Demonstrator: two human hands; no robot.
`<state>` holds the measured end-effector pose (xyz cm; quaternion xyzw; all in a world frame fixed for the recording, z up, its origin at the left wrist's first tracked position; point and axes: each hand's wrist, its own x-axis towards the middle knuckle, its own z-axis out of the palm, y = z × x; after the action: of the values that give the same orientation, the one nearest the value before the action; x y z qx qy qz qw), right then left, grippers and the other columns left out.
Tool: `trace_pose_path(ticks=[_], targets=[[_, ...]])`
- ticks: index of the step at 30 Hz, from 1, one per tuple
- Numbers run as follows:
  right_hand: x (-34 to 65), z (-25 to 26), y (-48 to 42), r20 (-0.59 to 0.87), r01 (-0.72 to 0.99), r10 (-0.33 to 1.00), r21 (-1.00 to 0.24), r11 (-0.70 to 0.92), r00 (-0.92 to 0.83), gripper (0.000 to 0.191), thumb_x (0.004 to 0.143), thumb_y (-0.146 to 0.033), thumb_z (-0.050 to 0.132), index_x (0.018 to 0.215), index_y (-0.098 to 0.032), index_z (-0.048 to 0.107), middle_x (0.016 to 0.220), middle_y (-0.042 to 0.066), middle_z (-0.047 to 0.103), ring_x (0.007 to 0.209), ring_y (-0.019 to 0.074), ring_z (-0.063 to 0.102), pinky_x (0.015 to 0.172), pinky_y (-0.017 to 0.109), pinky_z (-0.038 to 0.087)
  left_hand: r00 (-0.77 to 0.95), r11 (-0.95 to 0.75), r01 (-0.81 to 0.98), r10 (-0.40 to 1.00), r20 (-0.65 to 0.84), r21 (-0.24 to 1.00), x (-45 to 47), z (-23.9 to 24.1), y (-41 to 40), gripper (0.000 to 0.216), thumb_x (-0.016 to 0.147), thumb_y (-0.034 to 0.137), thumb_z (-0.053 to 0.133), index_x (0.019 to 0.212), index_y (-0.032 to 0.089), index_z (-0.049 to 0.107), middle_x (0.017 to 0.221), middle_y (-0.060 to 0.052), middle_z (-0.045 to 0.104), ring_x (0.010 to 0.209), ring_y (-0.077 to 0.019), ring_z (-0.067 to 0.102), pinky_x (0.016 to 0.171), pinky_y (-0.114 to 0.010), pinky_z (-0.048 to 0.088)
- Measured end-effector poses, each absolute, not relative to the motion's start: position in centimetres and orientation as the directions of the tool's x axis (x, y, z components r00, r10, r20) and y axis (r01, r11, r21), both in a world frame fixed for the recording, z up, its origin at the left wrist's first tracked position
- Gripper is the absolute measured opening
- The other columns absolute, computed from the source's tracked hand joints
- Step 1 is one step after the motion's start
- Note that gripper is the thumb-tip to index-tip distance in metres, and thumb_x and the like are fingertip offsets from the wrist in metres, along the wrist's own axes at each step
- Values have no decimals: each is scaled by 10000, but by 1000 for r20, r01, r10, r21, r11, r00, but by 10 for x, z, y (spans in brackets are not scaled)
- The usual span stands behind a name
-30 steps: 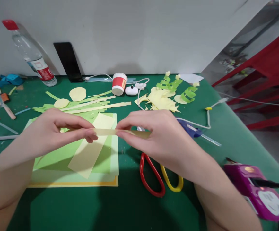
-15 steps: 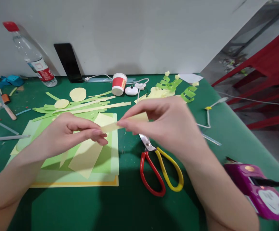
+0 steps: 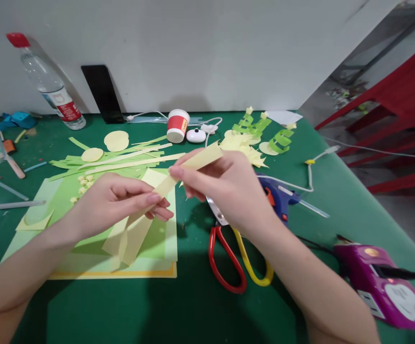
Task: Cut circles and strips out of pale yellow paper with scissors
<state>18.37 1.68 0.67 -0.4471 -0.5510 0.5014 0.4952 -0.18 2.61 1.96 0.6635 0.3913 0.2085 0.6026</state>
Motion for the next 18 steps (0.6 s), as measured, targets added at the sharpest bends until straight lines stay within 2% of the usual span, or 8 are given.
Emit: trace_pose_path(ticks=[2, 4, 8, 12, 15, 18], targets=[[191, 9, 19, 110, -29, 994, -994, 109, -23, 180, 728, -131, 665, 586, -239, 685, 482, -45, 502, 461, 77, 432, 420, 242, 316, 620, 50, 303, 748, -237, 952, -2, 19, 27, 200, 822, 295, 566, 761, 147, 685, 753, -6, 735, 697, -101, 687, 656, -159, 540], [198, 12, 22, 116, -30, 992, -993, 117, 44, 212, 704, -100, 669, 537, -229, 682, 501, -33, 530, 460, 71, 424, 411, 244, 300, 624, 55, 323, 739, -256, 945, -3, 19, 28, 209, 824, 305, 561, 762, 152, 689, 759, -7, 736, 690, -105, 686, 662, -173, 539], [207, 16, 28, 74, -11, 993, -997, 76, 96, 256, 642, -88, 683, 426, -213, 626, 464, -23, 511, 442, 76, 416, 409, 269, 281, 675, 11, 363, 687, -271, 932, -7, 20, 31, 222, 828, 317, 552, 760, 169, 704, 757, -3, 737, 706, -105, 676, 670, -181, 522], [216, 21, 37, 75, -56, 937, -993, 99, 342, 274, 560, -32, 661, 355, -195, 580, 412, -17, 502, 416, 73, 421, 412, 282, 251, 708, -46, 402, 649, -278, 914, -8, 23, 31, 237, 836, 297, 537, 738, 178, 716, 725, 6, 733, 703, -101, 662, 660, -179, 499], [225, 28, 43, 77, -76, 872, -989, 130, 483, 308, 609, -11, 597, 349, -175, 567, 405, -14, 514, 394, 56, 424, 412, 283, 236, 711, -76, 414, 649, -270, 907, -9, 26, 31, 240, 836, 285, 533, 738, 175, 722, 704, 8, 731, 669, -92, 646, 596, -162, 473], [228, 32, 43, 90, -74, 889, -988, 138, 449, 300, 734, -167, 588, 434, -173, 594, 492, -23, 559, 383, 36, 413, 399, 270, 232, 697, -103, 412, 675, -240, 905, -11, 27, 30, 238, 841, 270, 525, 744, 177, 722, 709, 11, 733, 640, -84, 630, 544, -155, 443]])
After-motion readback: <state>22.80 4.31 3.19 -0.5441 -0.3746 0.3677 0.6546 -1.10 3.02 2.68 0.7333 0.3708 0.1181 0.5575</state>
